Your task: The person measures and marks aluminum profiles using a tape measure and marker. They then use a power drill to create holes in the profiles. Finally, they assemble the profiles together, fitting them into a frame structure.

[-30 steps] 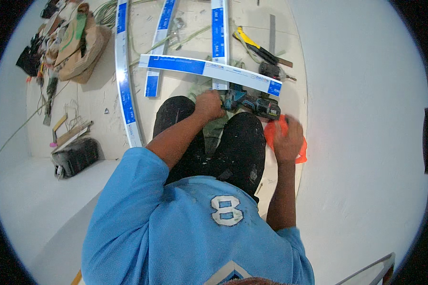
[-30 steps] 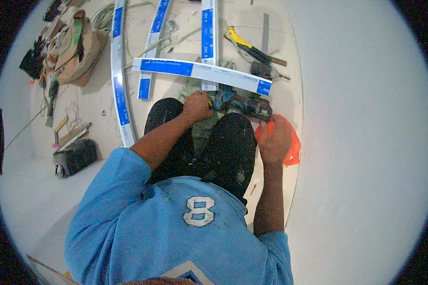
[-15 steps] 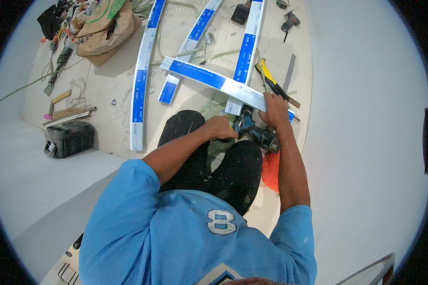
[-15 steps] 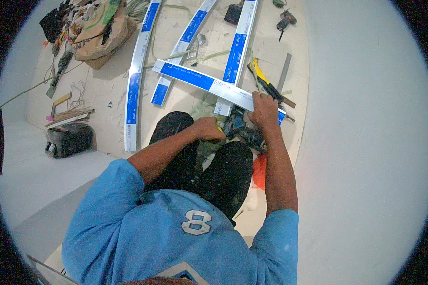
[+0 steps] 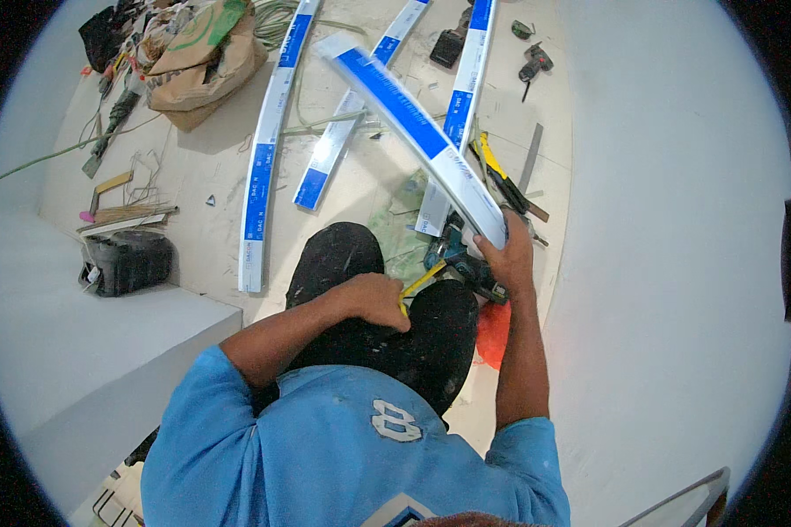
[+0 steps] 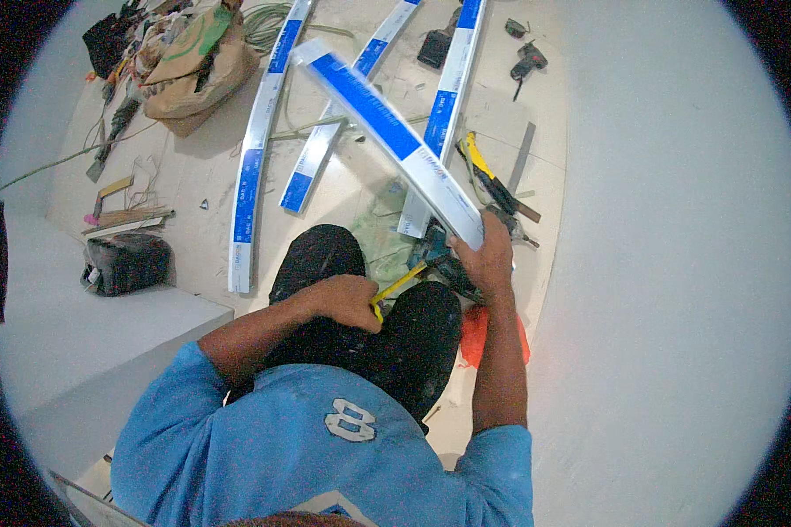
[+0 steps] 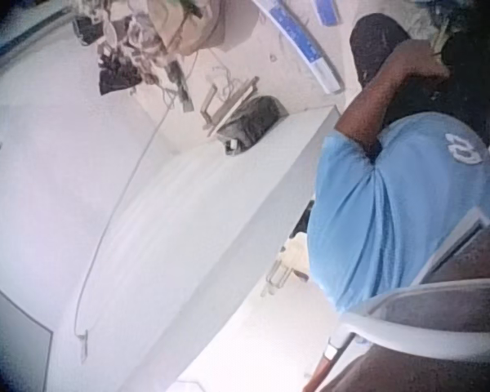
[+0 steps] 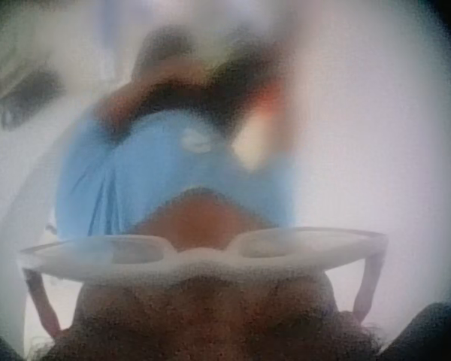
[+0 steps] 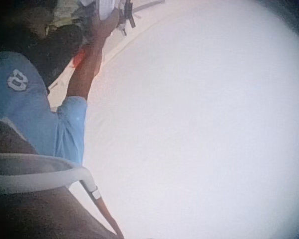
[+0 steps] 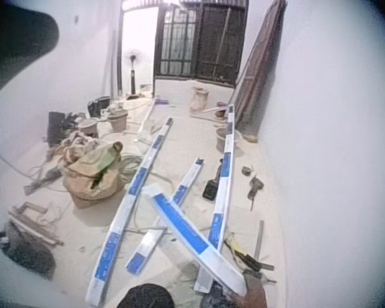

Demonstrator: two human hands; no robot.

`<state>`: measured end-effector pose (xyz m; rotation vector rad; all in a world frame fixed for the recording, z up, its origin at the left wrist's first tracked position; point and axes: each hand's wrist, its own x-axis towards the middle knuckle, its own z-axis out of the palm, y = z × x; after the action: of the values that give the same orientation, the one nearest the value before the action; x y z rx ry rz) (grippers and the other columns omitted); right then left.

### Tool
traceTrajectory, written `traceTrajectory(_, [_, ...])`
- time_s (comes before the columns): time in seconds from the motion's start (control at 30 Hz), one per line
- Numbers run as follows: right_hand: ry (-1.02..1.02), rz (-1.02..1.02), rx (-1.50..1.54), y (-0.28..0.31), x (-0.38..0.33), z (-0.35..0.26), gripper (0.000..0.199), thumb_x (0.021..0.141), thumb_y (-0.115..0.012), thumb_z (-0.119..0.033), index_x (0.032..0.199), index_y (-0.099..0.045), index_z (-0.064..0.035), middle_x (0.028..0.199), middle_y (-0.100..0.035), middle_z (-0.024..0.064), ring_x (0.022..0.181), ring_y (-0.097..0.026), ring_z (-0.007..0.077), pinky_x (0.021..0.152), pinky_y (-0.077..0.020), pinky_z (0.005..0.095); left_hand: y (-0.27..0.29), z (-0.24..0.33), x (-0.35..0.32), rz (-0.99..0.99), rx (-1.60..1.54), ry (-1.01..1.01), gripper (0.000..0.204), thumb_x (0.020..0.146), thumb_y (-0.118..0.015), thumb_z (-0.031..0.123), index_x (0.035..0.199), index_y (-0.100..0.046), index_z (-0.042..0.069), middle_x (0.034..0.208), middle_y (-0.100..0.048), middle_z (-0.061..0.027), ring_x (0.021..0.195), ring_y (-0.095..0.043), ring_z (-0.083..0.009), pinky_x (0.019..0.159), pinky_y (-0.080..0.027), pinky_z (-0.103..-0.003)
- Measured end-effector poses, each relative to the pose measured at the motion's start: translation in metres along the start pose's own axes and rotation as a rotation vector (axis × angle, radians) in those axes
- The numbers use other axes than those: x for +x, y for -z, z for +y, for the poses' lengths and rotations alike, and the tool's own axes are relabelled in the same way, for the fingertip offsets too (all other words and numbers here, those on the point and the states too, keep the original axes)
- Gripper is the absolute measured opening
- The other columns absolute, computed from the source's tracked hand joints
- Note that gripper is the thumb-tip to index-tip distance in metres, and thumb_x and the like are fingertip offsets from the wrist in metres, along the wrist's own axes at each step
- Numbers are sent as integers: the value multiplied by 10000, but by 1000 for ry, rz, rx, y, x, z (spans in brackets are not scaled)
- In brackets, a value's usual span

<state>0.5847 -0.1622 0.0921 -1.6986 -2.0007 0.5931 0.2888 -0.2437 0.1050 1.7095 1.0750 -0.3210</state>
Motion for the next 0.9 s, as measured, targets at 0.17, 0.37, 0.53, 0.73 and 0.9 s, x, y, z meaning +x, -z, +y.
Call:
traceTrajectory(0.17, [-237, 311, -55, -13, -43, 25, 678, 798, -869, -284, 1300, -555, 46, 1160, -661, 290, 1106, -646, 454, 979, -505, 534, -10, 31, -9, 68, 299, -176, 715, 686, -743, 520, 1088, -730, -71, 1121, -694, -320, 1065, -696, -465, 944, -573, -540])
traceTrajectory(0.37, [-531, 400, 6, -35, -18, 17, 656, 763, -879, -316, 1181, -558, 74, 1076, -686, 325, 1016, -687, 505, 915, -540, 547, -6, 21, 52, -291, 389, -172, 654, 779, -716, 528, 1051, -749, -66, 1086, -734, -298, 1026, -716, -445, 948, -564, -532])
traceTrajectory(0.53, [-565, 401, 90, -34, 20, 1, 633, 757, -882, -274, 1176, -563, 77, 1077, -697, 316, 1026, -699, 481, 924, -545, 539, 40, -18, 111, 51, 45, -65, 643, 954, -613, 564, 1075, -742, -55, 1079, -761, -228, 996, -731, -387, 915, -558, -502])
traceTrajectory(0.73, [-520, 394, 135, -56, 25, -65, 577, 779, -864, -193, 1176, -557, 92, 1081, -666, 318, 1038, -664, 500, 939, -525, 535, 97, 62, 150, 629, -1023, -267, 879, 886, -733, 655, 1293, -557, -104, 1188, -705, -249, 1102, -690, -384, 956, -558, -452])
traceTrajectory(0.9, [-172, 502, 5, -80, -27, -93, 509, 814, -815, -164, 1178, -556, 79, 1138, -633, 332, 1097, -623, 492, 979, -490, 543, 102, 42, 184, 955, -510, 15, 1008, 706, -941, 461, 1395, -473, -106, 1238, -687, -262, 1129, -691, -386, 985, -567, -462])
